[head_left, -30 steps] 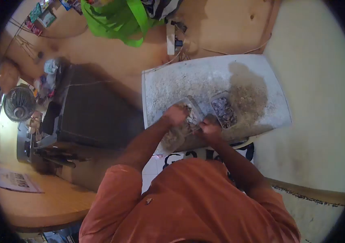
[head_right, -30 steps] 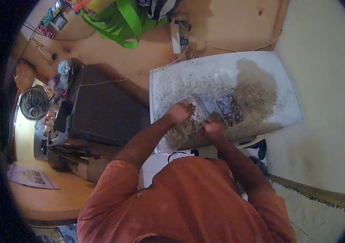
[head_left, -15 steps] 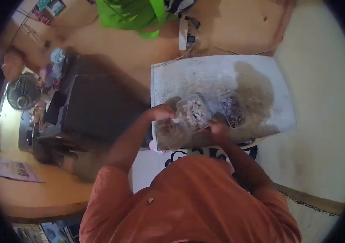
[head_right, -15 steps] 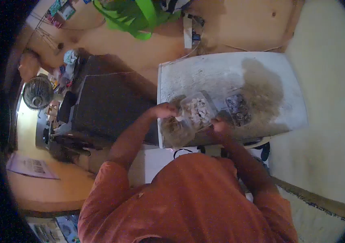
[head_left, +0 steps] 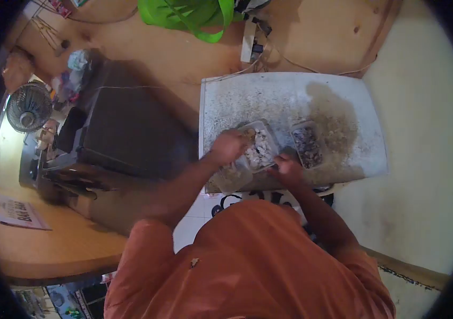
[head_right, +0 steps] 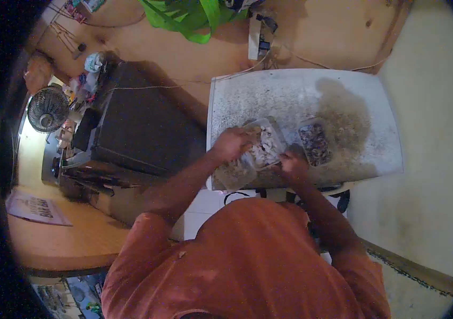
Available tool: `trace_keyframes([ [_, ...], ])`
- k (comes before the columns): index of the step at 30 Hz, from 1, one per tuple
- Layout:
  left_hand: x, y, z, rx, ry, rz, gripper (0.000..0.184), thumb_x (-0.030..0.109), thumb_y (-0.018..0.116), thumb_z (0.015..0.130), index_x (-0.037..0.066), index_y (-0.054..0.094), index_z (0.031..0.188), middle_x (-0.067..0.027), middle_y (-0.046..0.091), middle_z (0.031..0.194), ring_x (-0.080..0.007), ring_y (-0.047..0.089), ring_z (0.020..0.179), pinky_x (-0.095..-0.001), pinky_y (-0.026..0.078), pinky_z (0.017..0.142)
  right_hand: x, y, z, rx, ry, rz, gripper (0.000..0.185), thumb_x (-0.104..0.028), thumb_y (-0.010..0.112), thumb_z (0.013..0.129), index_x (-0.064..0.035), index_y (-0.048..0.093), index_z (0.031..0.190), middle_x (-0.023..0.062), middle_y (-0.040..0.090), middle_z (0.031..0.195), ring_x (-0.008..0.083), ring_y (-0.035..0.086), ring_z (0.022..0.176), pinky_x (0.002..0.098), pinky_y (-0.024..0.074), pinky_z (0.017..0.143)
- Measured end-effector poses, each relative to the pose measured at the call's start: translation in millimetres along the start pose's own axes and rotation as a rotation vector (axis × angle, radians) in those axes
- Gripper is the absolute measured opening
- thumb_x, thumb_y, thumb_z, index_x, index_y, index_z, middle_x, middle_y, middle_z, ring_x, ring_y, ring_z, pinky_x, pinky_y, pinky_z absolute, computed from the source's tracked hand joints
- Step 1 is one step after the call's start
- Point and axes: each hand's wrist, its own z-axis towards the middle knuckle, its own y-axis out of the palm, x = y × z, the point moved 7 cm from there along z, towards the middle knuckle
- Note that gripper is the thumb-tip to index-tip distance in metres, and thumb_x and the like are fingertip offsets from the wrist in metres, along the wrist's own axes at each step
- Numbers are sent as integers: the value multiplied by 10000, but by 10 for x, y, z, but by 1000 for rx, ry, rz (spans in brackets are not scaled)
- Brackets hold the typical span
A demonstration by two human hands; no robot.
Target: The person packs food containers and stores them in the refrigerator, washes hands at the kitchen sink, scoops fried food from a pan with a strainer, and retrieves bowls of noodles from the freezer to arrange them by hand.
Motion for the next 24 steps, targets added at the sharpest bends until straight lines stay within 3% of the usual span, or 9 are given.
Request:
trace_keyframes([
  [2, 202, 76, 179, 64, 59, -31, 192, 233, 637, 723, 83, 668, 839, -142, 625, 968, -311, 589, 933, -420, 476, 804, -61, -40, 28, -76, 31, -56, 702, -649, 511, 757, -50, 592, 1115, 185, 556, 1155, 351, 558, 1026, 408, 447, 869],
  [5, 372, 259, 382, -81, 1, 58, 232, 246, 629, 685, 76, 667, 838, -122, 620, 888, -287, 592, 877, -409, 464, 796, -41, -34, 27, -96, 19, -113, 667, -618, 538, 759, -54, 592, 1110, 184, 554, 1157, 353, 562, 1014, 407, 455, 858],
  [7, 339, 297, 424, -225, -222, 186, 284, 305, 630, 703, 75, 678, 863, -119, 636, 939, -270, 601, 914, -397, 469, 802, -20, -21, 28, -42, -19, -109, 638, -595, 560, 756, -60, 595, 1102, 184, 556, 1153, 353, 566, 1003, 409, 461, 848],
  [13, 240, 505, 448, -540, -448, 53, 351, 345, 591, 736, 63, 679, 927, -137, 640, 1019, -269, 598, 988, -383, 471, 831, -58, -83, 3, -59, 56, -121, 511, -484, 636, 736, -87, 613, 1056, 162, 566, 1129, 324, 586, 963, 410, 478, 816],
  [16, 240, 560, 450, -469, -453, 80, 352, 336, 594, 731, 63, 679, 936, -136, 633, 1042, -268, 597, 991, -382, 474, 834, 12, 27, 27, -118, 51, -92, 517, -502, 614, 735, -90, 614, 1048, 144, 569, 1125, 311, 591, 949, 404, 482, 802],
  [18, 247, 558, 455, -419, -424, 112, 370, 348, 588, 744, 49, 673, 944, -143, 622, 1061, -274, 595, 996, -386, 472, 838, -54, -58, 11, 102, -61, -60, 583, -617, 473, 755, -74, 632, 895, 147, 575, 894, 351, 593, 785, 464, 485, 680],
  [22, 282, 456, 384, -403, -307, 87, 358, 343, 582, 762, 65, 666, 971, -146, 615, 1069, -284, 584, 1006, -412, 457, 851, -71, -82, -3, 161, -78, -42, 607, -636, 472, 741, -66, 632, 878, 151, 572, 894, 354, 592, 791, 464, 482, 686],
  [24, 317, 434, 378, -438, -285, 90, 327, 329, 578, 776, 102, 660, 997, -133, 618, 1062, -290, 574, 1011, -444, 443, 856, -30, -28, 13, 76, -30, -40, 642, -658, 448, 744, -66, 632, 914, 162, 575, 937, 364, 580, 845, 463, 479, 718],
])
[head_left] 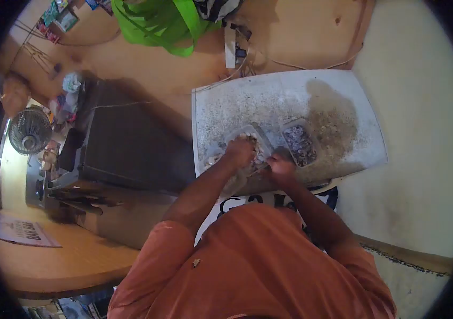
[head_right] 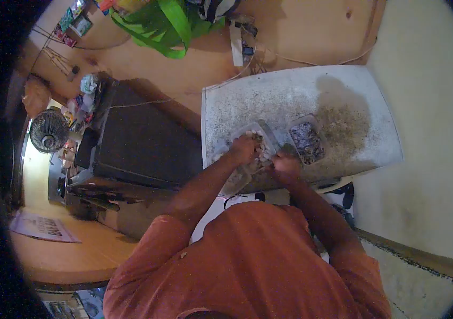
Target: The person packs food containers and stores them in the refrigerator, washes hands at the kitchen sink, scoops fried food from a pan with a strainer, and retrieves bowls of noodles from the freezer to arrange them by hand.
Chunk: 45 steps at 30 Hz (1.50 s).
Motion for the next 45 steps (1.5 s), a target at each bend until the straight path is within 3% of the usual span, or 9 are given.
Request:
trace_keyframes([
  [10, -132, -335, -157, -4, 1, -47, 314, 318, 581, 781, 110, 667, 1001, -132, 649, 962, -308, 610, 929, -434, 469, 828, 104, 58, -95, -50, -8, -51, 606, -574, 569, 766, -69, 591, 1102, 171, 558, 1133, 340, 543, 1034, 428, 438, 874],
  [12, -511, -579, -432, 201, -97, -407, 346, 315, 642, 768, 118, 647, 1053, -151, 643, 1000, -281, 619, 914, -392, 472, 829, 39, -271, -201, 61, 38, 121, 670, -632, 491, 780, -58, 608, 1107, 182, 569, 1127, 367, 536, 1033, 448, 435, 884],
  [18, -1759, -310, -1664, 531, -508, -775, 450, 399, 629, 805, 43, 632, 1080, -160, 660, 958, -241, 642, 878, -335, 485, 780, 1037, -1023, -517, 440, 331, -175, 488, -301, 662, 781, 14, 535, 1131, 195, 556, 1114, 376, 522, 1032, 443, 403, 909],
  [24, -1326, 1013, -2120, 2, -740, -1051, 498, 519, 572, 819, 33, 652, 891, -77, 642, 778, -148, 605, 666, -285, 476, 576, 1720, -782, -254, 35, 569, -24, 309, -269, 597, 825, -23, 616, 1011, 231, 609, 952, 387, 589, 892, 434, 473, 757],
  [27, -961, 1081, -1980, -20, -739, -1191, 434, 461, 579, 833, 32, 644, 858, -68, 641, 731, -135, 601, 613, -288, 471, 522, 1888, -593, -90, 12, 395, -169, 287, -262, 554, 838, -39, 622, 1006, 242, 615, 911, 385, 594, 889, 435, 467, 763],
  [36, -945, 1287, -1811, 409, -543, -1340, 173, 146, 537, 832, 2, 546, 736, -57, 581, 623, -131, 553, 531, -269, 449, 507, 1060, -1311, -220, 179, 524, 206, 239, -218, 540, 863, 4, 614, 906, 176, 634, 818, 320, 610, 747, 411, 467, 668],
  [39, -961, 1344, -1840, 461, -532, -1536, 119, 108, 546, 831, 18, 534, 754, -51, 555, 626, -128, 539, 543, -263, 445, 523, 929, -1324, -206, 247, 424, 217, 197, -176, 563, 854, 2, 618, 917, 130, 641, 785, 232, 616, 703, 352, 479, 633],
  [41, -896, 1103, -1938, 500, -553, -1514, 102, 104, 546, 840, 29, 533, 771, -42, 554, 646, -120, 534, 559, -262, 446, 533, 486, -1254, -67, 287, -57, 63, 197, -179, 560, 866, -11, 623, 948, 114, 647, 766, 210, 623, 689, 321, 487, 630],
  [45, -885, 1143, -2018, 648, -455, -1553, 96, 119, 535, 870, 26, 513, 863, -55, 593, 771, -120, 578, 643, -268, 469, 551, -517, -788, 177, 105, -27, 252, 164, -170, 551, 872, -32, 624, 924, 153, 636, 761, 251, 638, 705, 344, 494, 640],
])
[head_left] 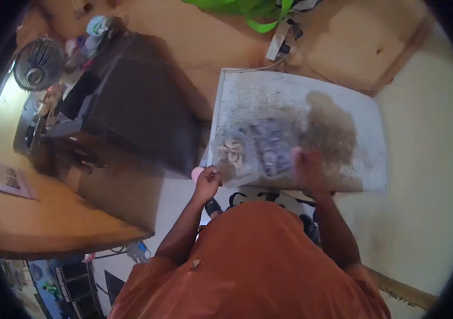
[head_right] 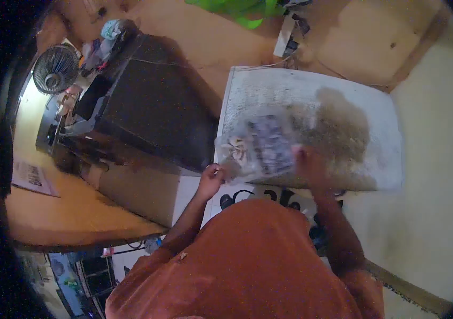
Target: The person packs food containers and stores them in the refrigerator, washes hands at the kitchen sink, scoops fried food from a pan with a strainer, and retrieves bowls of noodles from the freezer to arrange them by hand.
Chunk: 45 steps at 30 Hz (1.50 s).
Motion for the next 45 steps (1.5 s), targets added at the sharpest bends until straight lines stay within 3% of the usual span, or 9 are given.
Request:
trace_keyframes([
  [2, -65, -49, -9, -25, 10, -17, 71, 99, 521, 878, 29, 510, 884, -53, 598, 791, -132, 590, 666, -275, 486, 579, -302, 377, 5, 35, 61, 363, 152, -162, 557, 866, -33, 619, 916, 160, 628, 750, 267, 642, 711, 357, 495, 633],
  [9, 27, -151, -165, -34, 14, -339, 113, 131, 481, 930, 70, 545, 999, -36, 597, 981, -163, 596, 883, -361, 523, 761, -643, 1069, 14, -113, -50, 219, 186, -182, 600, 836, -39, 627, 951, 136, 627, 737, 226, 595, 640, 336, 472, 594],
  [17, -242, -215, -234, 27, 0, -330, 58, 71, 444, 931, 45, 495, 930, -55, 594, 898, -150, 603, 799, -321, 535, 723, -616, 1183, -34, -264, 79, 248, 264, -283, 608, 835, -52, 639, 958, 150, 631, 748, 273, 619, 656, 375, 479, 613],
  [20, -59, -205, -267, 36, 25, -306, 58, 70, 442, 929, 48, 495, 927, -42, 583, 875, -131, 591, 780, -308, 535, 701, -632, 1119, 27, -306, 76, 232, 217, -219, 642, 832, -31, 654, 939, 115, 644, 765, 161, 598, 656, 285, 466, 601],
  [22, -119, -232, -240, 46, 23, -336, 54, 71, 441, 929, 50, 484, 903, -33, 569, 861, -123, 583, 773, -308, 536, 688, -560, 724, 165, 39, -131, 138, 281, -282, 615, 849, -46, 646, 998, 142, 642, 872, 221, 618, 781, 321, 478, 692],
  [25, -154, -256, -270, 51, -4, -358, 64, 73, 441, 927, 51, 465, 871, -24, 554, 851, -117, 572, 764, -316, 538, 679, 274, 402, 287, 343, 156, 119, 386, -376, 565, 860, -72, 616, 1091, 172, 625, 965, 316, 608, 892, 390, 470, 788],
  [31, -118, -293, -339, 34, -39, -371, 61, 121, 454, 935, 91, 504, 920, -20, 567, 937, -147, 572, 852, -370, 524, 724, 1354, 927, 255, -334, 76, -666, 386, -379, 534, 844, -24, 606, 980, 234, 595, 1005, 404, 561, 946, 466, 448, 806],
  [37, 108, -350, -426, 40, 0, -326, 43, 101, 470, 922, 97, 487, 882, -6, 557, 906, -132, 558, 832, -347, 516, 709, 1419, 566, -556, -30, 279, 9, 258, -247, 541, 822, -10, 610, 895, 204, 626, 854, 332, 608, 780, 437, 463, 719],
  [45, 284, -297, -399, 53, 7, -263, 46, 92, 466, 918, 90, 493, 881, -16, 559, 898, -131, 561, 818, -341, 516, 710, 2054, -201, -2331, 358, 859, -106, 263, -231, 617, 793, 31, 598, 804, 160, 633, 778, 261, 592, 634, 379, 471, 594],
])
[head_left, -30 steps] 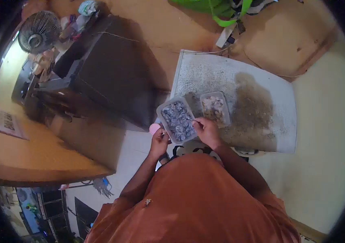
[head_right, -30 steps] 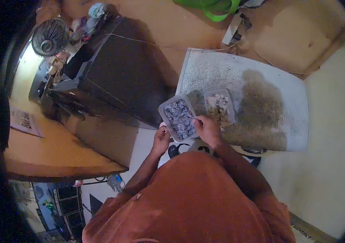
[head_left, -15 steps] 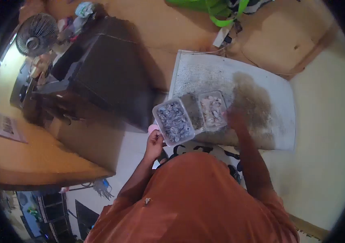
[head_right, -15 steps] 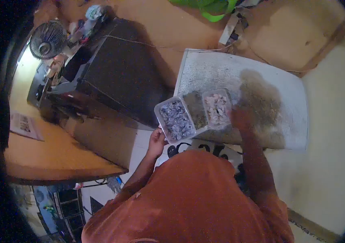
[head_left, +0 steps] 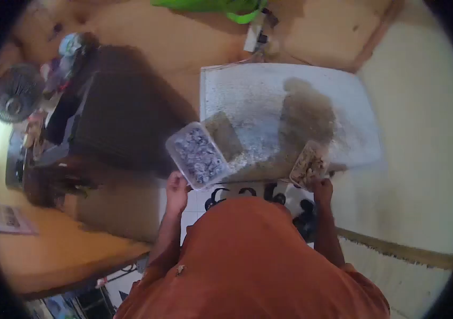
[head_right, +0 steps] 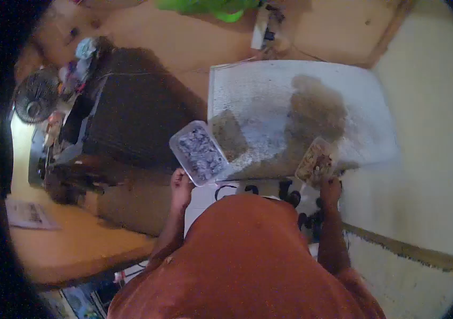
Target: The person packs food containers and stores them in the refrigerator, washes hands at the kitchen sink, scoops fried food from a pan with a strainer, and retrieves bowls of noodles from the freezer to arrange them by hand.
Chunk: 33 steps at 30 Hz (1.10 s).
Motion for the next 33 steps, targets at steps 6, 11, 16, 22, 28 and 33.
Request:
trace_keyframes([
  [6, 33, 41, 30, -45, 75, -63, 133, 99, 489, 920, 92, 498, 788, 20, 551, 734, -69, 520, 658, -213, 433, 593, -17, -166, -498, -242, -214, -55, 213, -183, 598, 800, -61, 591, 974, 104, 613, 953, 283, 582, 884, 399, 478, 715],
  [11, -158, -345, 199, -75, 153, 95, 92, 115, 494, 917, 85, 502, 830, -3, 562, 839, -101, 533, 761, -274, 469, 650, -96, 283, -769, -457, 526, 1463, 325, -195, 518, 857, -130, 483, 1174, 94, 533, 1117, 256, 540, 989, 411, 458, 842],
  [16, -150, -354, 178, -145, 95, -37, 52, 118, 488, 912, 86, 497, 872, -23, 561, 916, -147, 565, 841, -348, 514, 706, 557, 686, -413, -471, 302, 1386, 284, -161, 479, 881, -51, 492, 1142, 96, 551, 1109, 217, 572, 982, 361, 489, 833],
  [22, 34, -116, 7, -9, 109, -73, 97, 47, 456, 906, 97, 478, 825, 27, 523, 782, -54, 470, 662, -216, 390, 551, 803, 806, -365, -481, 545, 1330, 286, -105, 488, 845, 34, 511, 1093, 132, 597, 1014, 239, 596, 954, 366, 506, 810],
  [28, -372, -493, 140, 81, 165, 13, 88, 88, 495, 907, 100, 501, 819, 21, 553, 784, -62, 494, 663, -214, 395, 553, 1110, 649, -49, -473, 399, 1485, 282, -105, 504, 809, 17, 525, 1062, 115, 606, 999, 244, 593, 934, 399, 488, 838],
  [33, -322, -966, 32, 139, 250, 194, 106, 152, 505, 916, 98, 497, 825, 22, 536, 806, -62, 488, 728, -215, 404, 589, 70, 100, -74, -507, 287, 1591, 250, -127, 520, 809, -36, 537, 1041, 82, 604, 938, 232, 596, 843, 397, 490, 817],
])
